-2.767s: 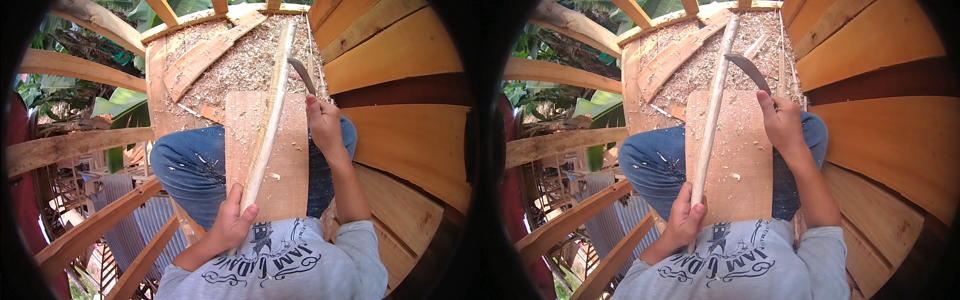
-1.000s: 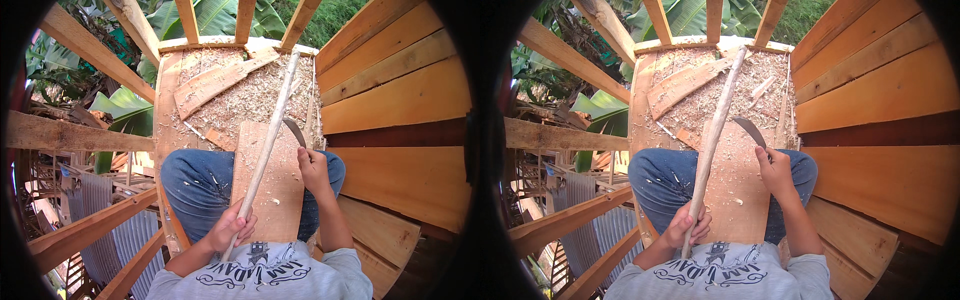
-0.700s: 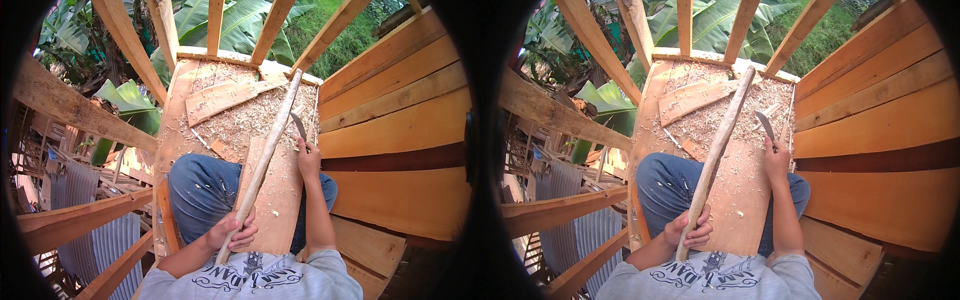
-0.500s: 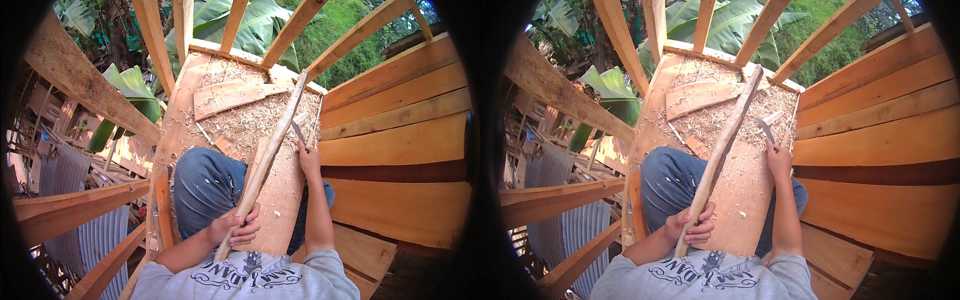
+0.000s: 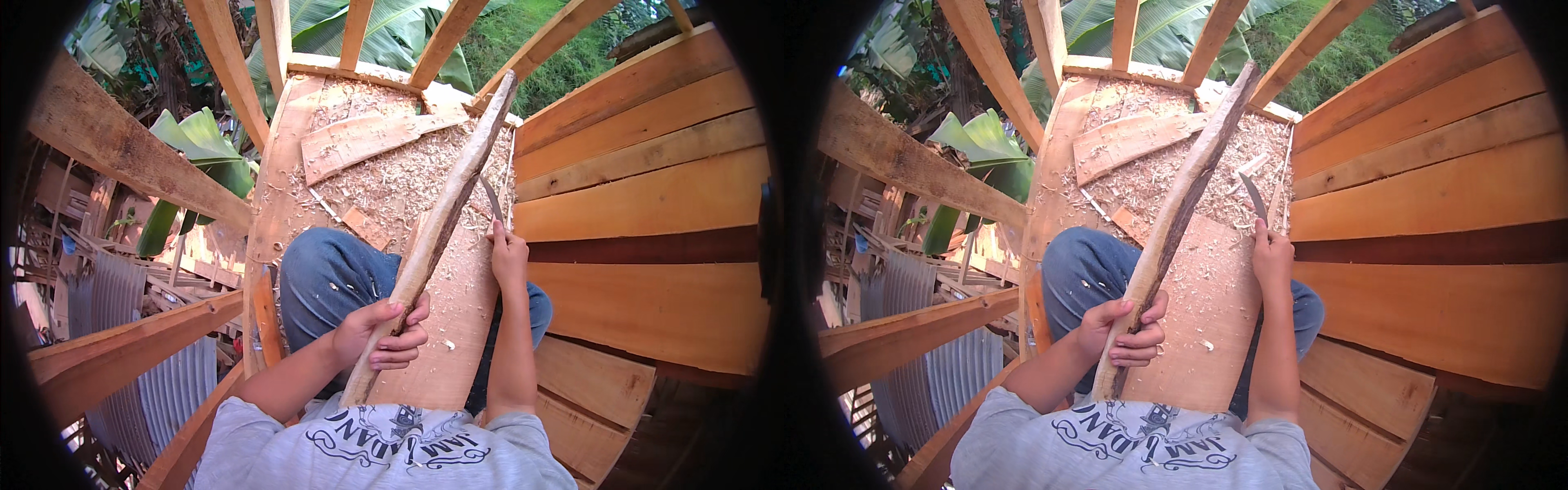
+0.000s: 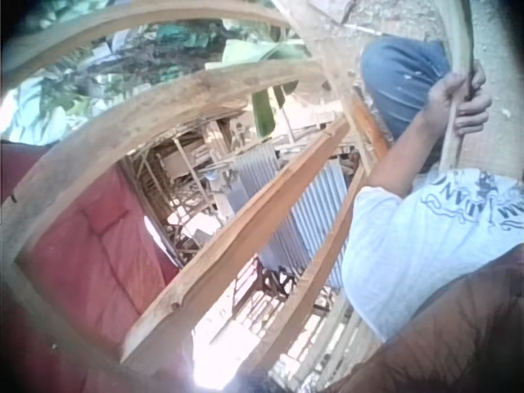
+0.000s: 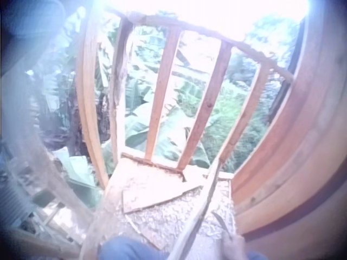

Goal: The person sits cross-legged on a wooden platform and uses a curved knife to shave and shape a long piece of light-colored wood. They hold the wood in their left hand and repeatedly scrape the surface with the knife in their right hand, creating wood shavings.

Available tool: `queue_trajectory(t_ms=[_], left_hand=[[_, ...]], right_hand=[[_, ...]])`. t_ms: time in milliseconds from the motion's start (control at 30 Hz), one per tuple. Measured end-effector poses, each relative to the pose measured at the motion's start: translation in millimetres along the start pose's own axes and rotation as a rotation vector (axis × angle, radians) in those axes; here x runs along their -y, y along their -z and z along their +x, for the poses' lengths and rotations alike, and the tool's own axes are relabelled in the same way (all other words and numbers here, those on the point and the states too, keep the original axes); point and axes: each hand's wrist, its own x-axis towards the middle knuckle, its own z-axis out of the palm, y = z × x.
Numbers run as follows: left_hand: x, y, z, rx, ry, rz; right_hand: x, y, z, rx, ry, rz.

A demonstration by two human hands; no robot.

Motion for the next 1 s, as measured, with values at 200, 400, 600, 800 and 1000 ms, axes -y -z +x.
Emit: queue_trajectory(t_ms=[200, 400, 600, 800, 1000], left_hand=[[-4, 3, 27, -0.023, -0.056, -0.020], [14, 11, 87, -0.141, 0.097, 0.033], [40, 32, 122, -0.300, 0.377, 0.239], [48, 31, 129, -0.434, 0.461, 0.708], [34, 29, 101, -0.417, 0.507, 0.715]], right_hand=[[-30, -12, -11, -0.076, 0.084, 0.375], [-13, 30, -55, 0.257, 0.081, 1.016], [-36, 42, -65, 0.302, -0.088, 1.343], [-52, 54, -64, 0.102, -0.182, 1.395], [-57, 56, -62, -0.016, -0.138, 1.361]])
